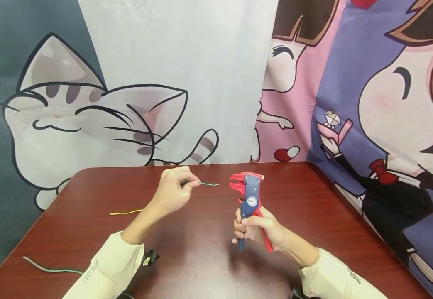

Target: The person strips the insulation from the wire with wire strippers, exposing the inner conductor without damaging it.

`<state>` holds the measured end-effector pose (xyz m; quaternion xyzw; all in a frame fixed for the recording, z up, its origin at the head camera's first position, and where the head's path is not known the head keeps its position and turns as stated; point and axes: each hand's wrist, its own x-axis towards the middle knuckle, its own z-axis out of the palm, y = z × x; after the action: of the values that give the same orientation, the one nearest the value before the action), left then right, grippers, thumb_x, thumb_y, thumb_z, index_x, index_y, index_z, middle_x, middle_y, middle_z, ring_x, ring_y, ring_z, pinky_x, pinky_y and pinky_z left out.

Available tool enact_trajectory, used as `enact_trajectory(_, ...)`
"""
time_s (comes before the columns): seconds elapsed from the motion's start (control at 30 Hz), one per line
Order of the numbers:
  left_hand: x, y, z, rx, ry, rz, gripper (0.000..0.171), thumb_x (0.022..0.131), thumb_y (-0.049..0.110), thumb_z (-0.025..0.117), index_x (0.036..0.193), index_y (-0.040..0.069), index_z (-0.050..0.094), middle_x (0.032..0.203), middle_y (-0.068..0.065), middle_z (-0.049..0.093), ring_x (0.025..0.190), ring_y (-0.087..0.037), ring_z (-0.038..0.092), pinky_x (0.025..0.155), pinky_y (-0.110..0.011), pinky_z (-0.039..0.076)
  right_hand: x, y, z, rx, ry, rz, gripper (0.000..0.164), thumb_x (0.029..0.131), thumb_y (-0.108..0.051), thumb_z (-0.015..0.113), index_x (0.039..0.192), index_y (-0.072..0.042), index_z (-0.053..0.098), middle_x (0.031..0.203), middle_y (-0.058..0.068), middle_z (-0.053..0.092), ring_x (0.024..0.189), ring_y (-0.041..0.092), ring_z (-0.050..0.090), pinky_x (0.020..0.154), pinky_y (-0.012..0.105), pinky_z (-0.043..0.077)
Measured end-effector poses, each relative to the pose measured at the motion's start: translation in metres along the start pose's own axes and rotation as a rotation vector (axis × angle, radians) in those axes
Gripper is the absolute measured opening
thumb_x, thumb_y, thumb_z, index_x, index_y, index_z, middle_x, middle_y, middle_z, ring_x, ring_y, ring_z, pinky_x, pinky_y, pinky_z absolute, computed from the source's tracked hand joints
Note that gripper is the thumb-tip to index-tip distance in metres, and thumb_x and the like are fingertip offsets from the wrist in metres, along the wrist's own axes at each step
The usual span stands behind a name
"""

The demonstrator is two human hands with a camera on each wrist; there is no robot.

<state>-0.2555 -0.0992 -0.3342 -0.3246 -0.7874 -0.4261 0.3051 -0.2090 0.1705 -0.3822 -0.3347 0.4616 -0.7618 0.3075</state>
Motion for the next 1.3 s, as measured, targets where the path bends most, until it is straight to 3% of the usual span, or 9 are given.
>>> enact_trajectory(0.1,-0.001,0.000,0.003,-0.007,-0.025,-0.010,0.021,0.072,-0.009,0.076,0.070,0.012,0.074,0.061,0.011,0.051,0.053,-0.006,0.038,0.049,-0.021,0.031,0.000,-0.002,-0.001,-0.006,-0.041,-0.008,0.024,0.091,0.000,0.037,0.106,-0.005,0.055,0.086,0.003,0.058,0.081,0.016,0.059,0.087,0.043,0.052)
enact_trajectory(0.3,-0.002,0.005,0.006,-0.018,-0.045,-0.015,0.022,0.074,-0.009,0.076,0.069,0.012,0.074,0.060,0.012,0.049,0.052,-0.005,0.037,0.048,-0.022,0.031,0.002,-0.001,0.001,-0.060,-0.052,-0.010,0.029,0.092,0.002,0.039,0.114,0.000,0.058,0.094,0.006,0.069,0.084,0.019,0.068,0.085,0.047,0.055)
enact_trajectory(0.43,-0.001,0.009,0.008,-0.026,-0.061,-0.005,0.021,0.075,-0.008,0.076,0.070,0.012,0.074,0.061,0.011,0.050,0.052,-0.005,0.039,0.048,-0.023,0.032,0.002,0.001,0.001,-0.074,-0.059,-0.004,0.026,0.092,0.004,0.039,0.110,0.002,0.057,0.091,0.006,0.067,0.081,0.019,0.066,0.083,0.046,0.056)
enact_trajectory(0.67,-0.002,0.011,0.011,-0.019,-0.075,0.000,0.019,0.077,-0.007,0.076,0.072,0.011,0.075,0.062,0.011,0.053,0.053,-0.005,0.041,0.048,-0.024,0.034,0.004,0.003,0.003,-0.131,-0.030,0.035,0.015,0.094,-0.001,0.040,0.097,-0.004,0.055,0.080,0.002,0.057,0.074,0.015,0.059,0.075,0.040,0.056)
enact_trajectory(0.93,-0.002,0.012,0.010,-0.021,-0.087,0.001,0.019,0.076,-0.008,0.076,0.071,0.011,0.075,0.062,0.011,0.052,0.053,-0.005,0.040,0.049,-0.023,0.034,0.001,0.005,0.003,-0.117,-0.019,0.020,0.018,0.096,0.001,0.038,0.094,-0.007,0.054,0.073,0.002,0.049,0.065,0.013,0.053,0.068,0.034,0.054)
enact_trajectory(1.1,-0.001,0.014,0.009,-0.004,-0.100,-0.002,0.020,0.076,-0.007,0.075,0.071,0.012,0.074,0.062,0.012,0.051,0.053,-0.004,0.040,0.049,-0.024,0.034,0.001,0.006,0.007,-0.110,0.047,0.045,0.015,0.097,-0.002,0.044,0.087,-0.008,0.054,0.069,-0.001,0.048,0.060,0.011,0.048,0.063,0.030,0.052)
enact_trajectory(1.3,-0.001,0.014,0.007,0.036,-0.085,0.022,0.022,0.074,-0.007,0.074,0.067,0.014,0.072,0.061,0.013,0.049,0.052,-0.003,0.039,0.048,-0.024,0.034,0.001,0.008,0.013,-0.133,0.121,0.014,0.015,0.097,-0.002,0.049,0.084,-0.007,0.052,0.065,-0.001,0.045,0.056,0.010,0.046,0.057,0.026,0.050)
